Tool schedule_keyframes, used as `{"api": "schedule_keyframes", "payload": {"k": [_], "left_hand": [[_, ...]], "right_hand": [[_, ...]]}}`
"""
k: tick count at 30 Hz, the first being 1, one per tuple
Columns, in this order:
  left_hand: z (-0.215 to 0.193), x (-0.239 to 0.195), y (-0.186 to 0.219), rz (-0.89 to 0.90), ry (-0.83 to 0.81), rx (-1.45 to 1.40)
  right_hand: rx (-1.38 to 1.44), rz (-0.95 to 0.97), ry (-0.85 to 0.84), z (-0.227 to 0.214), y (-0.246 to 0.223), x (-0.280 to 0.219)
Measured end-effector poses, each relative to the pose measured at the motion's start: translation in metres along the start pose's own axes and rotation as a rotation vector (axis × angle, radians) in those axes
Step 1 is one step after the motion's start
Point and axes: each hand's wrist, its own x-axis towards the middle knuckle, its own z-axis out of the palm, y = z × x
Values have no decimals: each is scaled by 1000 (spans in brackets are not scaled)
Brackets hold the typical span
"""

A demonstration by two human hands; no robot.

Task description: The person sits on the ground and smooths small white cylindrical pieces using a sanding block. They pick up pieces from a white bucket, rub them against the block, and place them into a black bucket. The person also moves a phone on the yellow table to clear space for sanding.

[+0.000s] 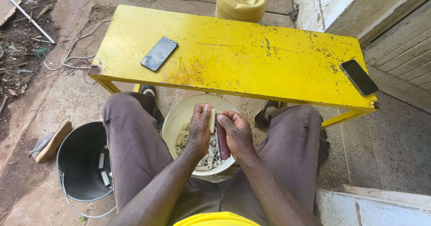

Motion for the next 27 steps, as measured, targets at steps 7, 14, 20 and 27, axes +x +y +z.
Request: {"api": "schedule_keyframes", "payload": {"k": [7, 14, 20, 27], "left_hand": [[4, -7, 10, 27, 11, 50], [8, -11, 12, 69, 35, 97], [6, -10, 4, 98, 0, 128], [17, -22, 35, 71, -37, 101]], "right_hand": [[-45, -39, -30, 7, -8, -10], [-112, -112, -17, 13, -8, -12], [-212, -196, -12, 6, 0, 8], [-68, -194, -25, -4, 5, 3]]}}
